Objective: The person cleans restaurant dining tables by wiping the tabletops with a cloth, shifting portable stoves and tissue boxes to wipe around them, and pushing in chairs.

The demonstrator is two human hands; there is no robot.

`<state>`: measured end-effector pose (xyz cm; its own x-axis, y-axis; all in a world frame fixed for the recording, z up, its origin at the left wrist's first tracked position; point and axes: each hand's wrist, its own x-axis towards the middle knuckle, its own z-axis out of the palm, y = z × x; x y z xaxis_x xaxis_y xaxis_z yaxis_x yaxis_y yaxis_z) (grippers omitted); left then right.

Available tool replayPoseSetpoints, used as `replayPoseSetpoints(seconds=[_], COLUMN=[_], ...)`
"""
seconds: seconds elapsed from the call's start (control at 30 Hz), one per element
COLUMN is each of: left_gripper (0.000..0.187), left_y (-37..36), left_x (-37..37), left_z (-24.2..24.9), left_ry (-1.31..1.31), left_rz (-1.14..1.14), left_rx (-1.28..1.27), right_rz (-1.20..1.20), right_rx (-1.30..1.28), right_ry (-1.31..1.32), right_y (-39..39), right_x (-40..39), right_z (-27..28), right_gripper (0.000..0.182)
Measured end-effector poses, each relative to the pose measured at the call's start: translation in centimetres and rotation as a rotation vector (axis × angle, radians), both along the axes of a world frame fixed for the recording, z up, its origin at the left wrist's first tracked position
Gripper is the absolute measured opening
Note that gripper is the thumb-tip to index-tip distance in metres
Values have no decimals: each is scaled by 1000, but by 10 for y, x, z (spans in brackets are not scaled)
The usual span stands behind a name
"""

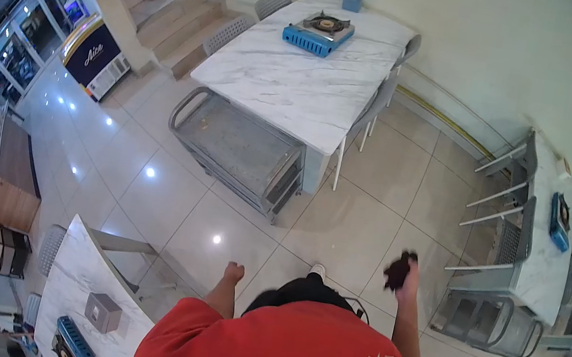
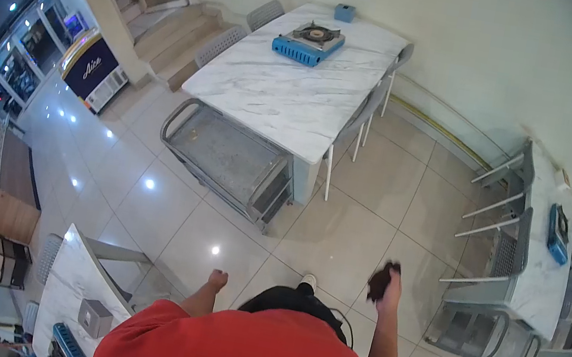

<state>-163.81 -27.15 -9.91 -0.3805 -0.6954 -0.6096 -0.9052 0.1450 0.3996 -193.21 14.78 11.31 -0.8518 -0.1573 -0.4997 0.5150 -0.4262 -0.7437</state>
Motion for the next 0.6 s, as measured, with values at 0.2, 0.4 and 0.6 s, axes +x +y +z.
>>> replayPoseSetpoints(seconds=[0.2,0.4,0.6], left_gripper=[50,37,35], left_y=[-45,-95,-95], left_x=[-110,-252,-357], left_z=[35,63,81], left_ry=[349,398,258], left_rz=[284,440,306], left_rx=[-247,-533,-495], right_rz=[362,540,834], right_rx=[153,194,898], right_ry=[173,243,1012], right_y=[-184,-300,-375], right_x=[-183,-300,-427], right_z=[155,232,67], right_gripper=[44,50,59])
